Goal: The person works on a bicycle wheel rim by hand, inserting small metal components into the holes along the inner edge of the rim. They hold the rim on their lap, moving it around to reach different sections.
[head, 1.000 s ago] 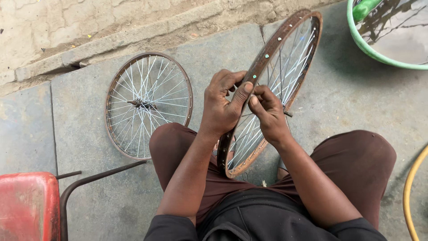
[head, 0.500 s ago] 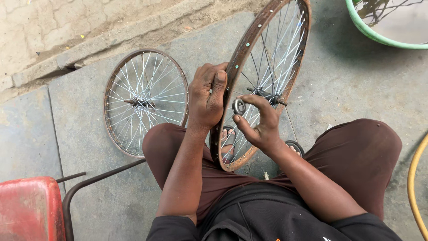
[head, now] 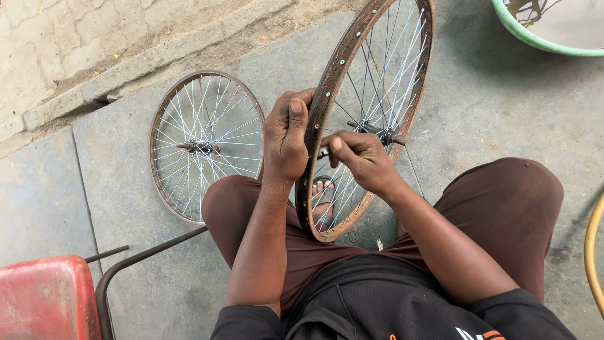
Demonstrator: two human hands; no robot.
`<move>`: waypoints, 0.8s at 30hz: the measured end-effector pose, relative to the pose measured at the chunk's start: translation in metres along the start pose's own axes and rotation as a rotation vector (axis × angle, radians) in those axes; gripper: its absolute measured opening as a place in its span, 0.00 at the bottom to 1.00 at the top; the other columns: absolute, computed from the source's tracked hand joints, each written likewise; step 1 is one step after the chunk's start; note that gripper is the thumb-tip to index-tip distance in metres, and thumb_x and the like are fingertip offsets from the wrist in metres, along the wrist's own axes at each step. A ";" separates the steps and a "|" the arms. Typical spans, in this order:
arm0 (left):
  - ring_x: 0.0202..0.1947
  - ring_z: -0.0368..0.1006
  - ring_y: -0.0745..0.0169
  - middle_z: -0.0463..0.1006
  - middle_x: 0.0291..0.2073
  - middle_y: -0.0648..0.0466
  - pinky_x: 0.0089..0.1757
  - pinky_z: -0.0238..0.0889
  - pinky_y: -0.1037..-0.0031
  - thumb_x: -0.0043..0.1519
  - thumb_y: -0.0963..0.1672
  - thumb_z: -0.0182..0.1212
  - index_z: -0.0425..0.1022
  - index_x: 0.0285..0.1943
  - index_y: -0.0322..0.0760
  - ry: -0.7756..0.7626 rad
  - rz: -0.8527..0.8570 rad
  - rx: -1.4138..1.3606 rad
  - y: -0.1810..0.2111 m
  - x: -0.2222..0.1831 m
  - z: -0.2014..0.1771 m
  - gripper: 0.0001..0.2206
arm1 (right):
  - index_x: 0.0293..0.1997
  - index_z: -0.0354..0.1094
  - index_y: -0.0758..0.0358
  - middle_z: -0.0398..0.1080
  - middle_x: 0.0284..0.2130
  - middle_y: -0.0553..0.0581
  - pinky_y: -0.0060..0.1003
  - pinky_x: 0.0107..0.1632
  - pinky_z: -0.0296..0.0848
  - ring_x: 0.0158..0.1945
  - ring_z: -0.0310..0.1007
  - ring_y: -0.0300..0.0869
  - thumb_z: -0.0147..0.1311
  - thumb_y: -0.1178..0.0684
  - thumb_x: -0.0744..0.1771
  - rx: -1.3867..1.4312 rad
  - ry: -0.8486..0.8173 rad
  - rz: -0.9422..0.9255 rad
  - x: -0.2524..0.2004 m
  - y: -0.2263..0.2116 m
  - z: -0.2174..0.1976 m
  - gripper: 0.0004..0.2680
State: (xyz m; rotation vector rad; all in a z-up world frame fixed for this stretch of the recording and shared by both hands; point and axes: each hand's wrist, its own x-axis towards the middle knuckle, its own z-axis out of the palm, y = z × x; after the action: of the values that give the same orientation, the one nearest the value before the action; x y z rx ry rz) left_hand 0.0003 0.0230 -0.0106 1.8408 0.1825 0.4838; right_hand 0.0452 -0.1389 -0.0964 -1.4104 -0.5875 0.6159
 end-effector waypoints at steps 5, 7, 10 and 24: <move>0.39 0.70 0.71 0.75 0.40 0.58 0.42 0.66 0.75 0.76 0.55 0.43 0.79 0.55 0.35 -0.003 -0.002 -0.021 0.001 0.001 -0.002 0.24 | 0.53 0.74 0.63 0.77 0.42 0.54 0.34 0.50 0.79 0.47 0.77 0.38 0.59 0.44 0.69 0.061 0.046 -0.183 -0.010 -0.008 0.003 0.14; 0.40 0.72 0.71 0.76 0.41 0.58 0.42 0.67 0.75 0.75 0.55 0.45 0.79 0.54 0.35 -0.002 -0.009 -0.003 0.003 0.001 -0.001 0.23 | 0.53 0.72 0.63 0.76 0.42 0.54 0.35 0.52 0.79 0.47 0.77 0.37 0.62 0.46 0.67 -0.011 0.082 -0.213 -0.011 -0.013 0.007 0.14; 0.39 0.72 0.71 0.77 0.41 0.57 0.41 0.68 0.74 0.73 0.53 0.51 0.79 0.54 0.35 0.003 -0.019 0.024 0.009 0.002 0.003 0.19 | 0.50 0.73 0.63 0.78 0.39 0.52 0.34 0.46 0.79 0.40 0.77 0.36 0.63 0.54 0.64 -0.228 0.161 -0.140 -0.009 -0.018 0.019 0.12; 0.49 0.72 0.51 0.73 0.50 0.45 0.52 0.67 0.65 0.69 0.42 0.49 0.68 0.70 0.29 0.128 0.102 0.248 0.032 -0.096 0.001 0.20 | 0.48 0.70 0.67 0.74 0.45 0.57 0.38 0.56 0.74 0.49 0.73 0.42 0.67 0.53 0.65 0.142 -0.085 -0.274 -0.032 -0.011 0.002 0.12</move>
State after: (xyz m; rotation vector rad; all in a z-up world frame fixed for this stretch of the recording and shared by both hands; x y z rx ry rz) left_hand -0.0900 -0.0226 -0.0033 2.0696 0.2450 0.6751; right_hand 0.0214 -0.1601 -0.0860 -1.1505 -0.7751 0.4891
